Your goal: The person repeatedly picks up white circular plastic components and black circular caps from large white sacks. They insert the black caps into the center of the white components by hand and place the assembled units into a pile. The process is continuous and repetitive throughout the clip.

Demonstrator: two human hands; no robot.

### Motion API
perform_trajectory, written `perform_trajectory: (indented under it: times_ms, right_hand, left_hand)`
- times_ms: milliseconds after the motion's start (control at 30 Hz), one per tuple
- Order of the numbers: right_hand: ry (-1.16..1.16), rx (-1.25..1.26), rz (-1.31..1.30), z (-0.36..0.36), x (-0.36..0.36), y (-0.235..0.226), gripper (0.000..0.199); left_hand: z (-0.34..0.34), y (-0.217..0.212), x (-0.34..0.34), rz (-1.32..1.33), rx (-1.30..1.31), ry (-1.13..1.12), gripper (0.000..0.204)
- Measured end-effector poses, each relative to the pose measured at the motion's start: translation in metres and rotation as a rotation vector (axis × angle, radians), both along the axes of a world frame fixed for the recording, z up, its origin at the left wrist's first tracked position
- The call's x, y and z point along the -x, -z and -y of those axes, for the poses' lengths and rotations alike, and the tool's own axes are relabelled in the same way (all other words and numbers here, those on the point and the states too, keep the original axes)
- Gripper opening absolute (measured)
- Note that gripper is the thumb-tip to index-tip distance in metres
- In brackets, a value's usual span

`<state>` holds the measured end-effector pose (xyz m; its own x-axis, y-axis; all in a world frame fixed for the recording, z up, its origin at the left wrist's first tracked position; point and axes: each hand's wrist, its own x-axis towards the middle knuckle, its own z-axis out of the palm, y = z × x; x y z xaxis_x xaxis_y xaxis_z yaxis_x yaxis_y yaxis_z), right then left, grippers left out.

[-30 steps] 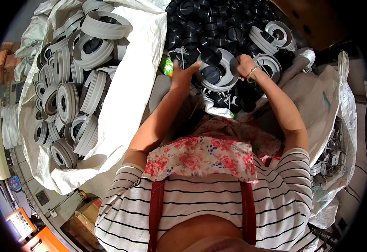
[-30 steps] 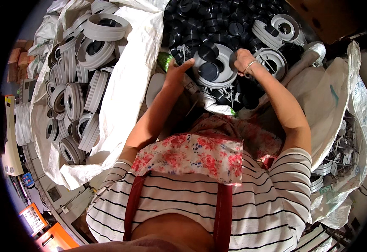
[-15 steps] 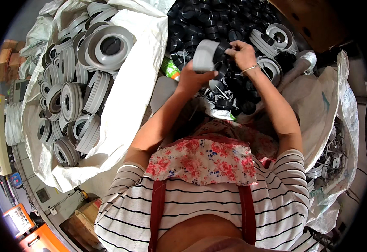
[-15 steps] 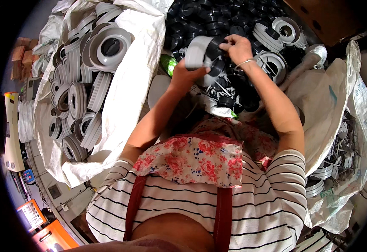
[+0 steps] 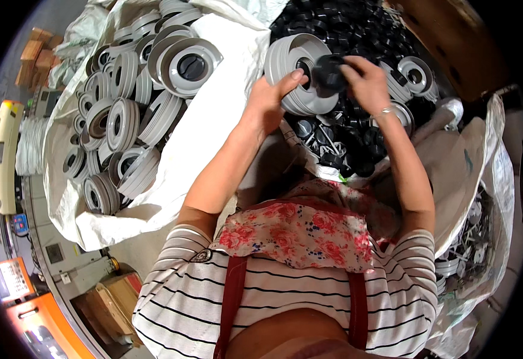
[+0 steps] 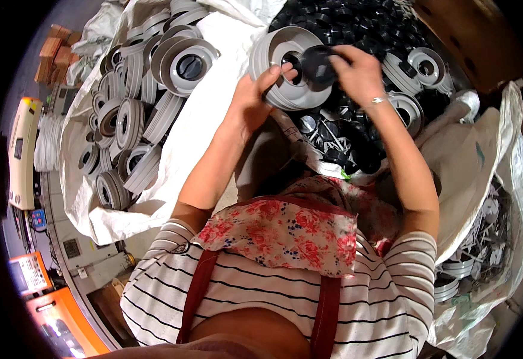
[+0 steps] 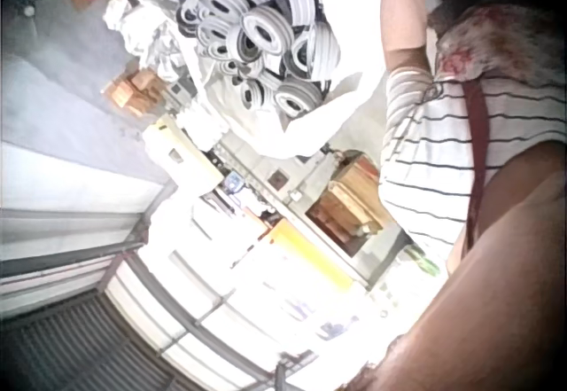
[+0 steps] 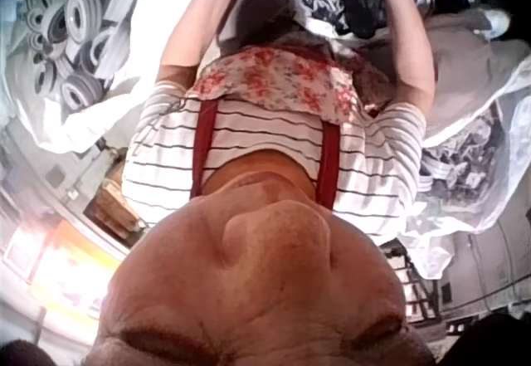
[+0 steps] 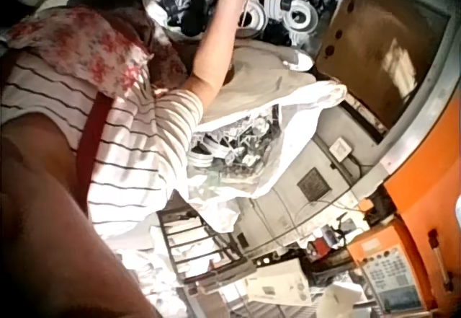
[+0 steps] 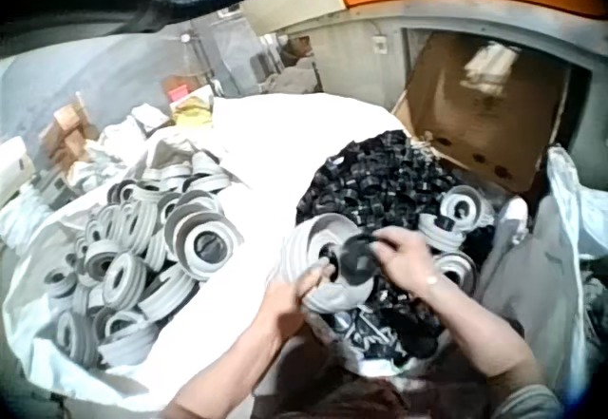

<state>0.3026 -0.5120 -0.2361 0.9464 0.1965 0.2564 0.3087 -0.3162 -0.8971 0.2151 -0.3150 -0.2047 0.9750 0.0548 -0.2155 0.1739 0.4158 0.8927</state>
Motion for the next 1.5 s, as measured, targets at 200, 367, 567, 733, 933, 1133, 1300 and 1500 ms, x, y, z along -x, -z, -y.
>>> perform_trajectory:
  times_ms: [200,367,567,733,933,1133,1300,1500]
  right_hand:
    - [-0.222,0.346,0.159,-0.017,0.027,-0.016,0.059]
    - [-0.364,0.381,0.285,-0.010,0.032,-0.008,0.066]
    - [-0.582,0.625,0.578,0.003,0.041,-0.016,0.070]
    - [-0.662,0.690,0.699,0.008,0.048,-0.008,0.063]
    - [-0.706,0.707,0.999,0.008,0.057,0.015,0.062]
    - [-0.551,0.594,0.220,0.009,0.051,0.007,0.072]
    - [-0.177,0.073,-0.516,-0.003,0.044,0.012,0.061]
    - [-0.394,-0.211,-1.198,0.008,0.016,0.028,0.069]
  left_hand:
    - [0.013,0.016,0.019,0.072,0.135,0.050,0.054]
    - [0.002,0.025,0.020,0.017,0.001,0.140,0.055]
    - [-0.003,0.016,0.018,-0.119,0.016,0.237,0.062]
    - [-0.013,0.031,0.004,-0.219,0.056,0.316,0.046]
    - [-0.020,0.044,-0.012,-0.380,0.157,0.481,0.036]
    - [-0.016,0.048,-0.010,-0.363,0.312,0.419,0.036]
    - [0.017,0.032,0.006,-0.140,0.047,0.245,0.034]
    - [0.018,0.038,0.009,0.005,-0.018,0.220,0.027]
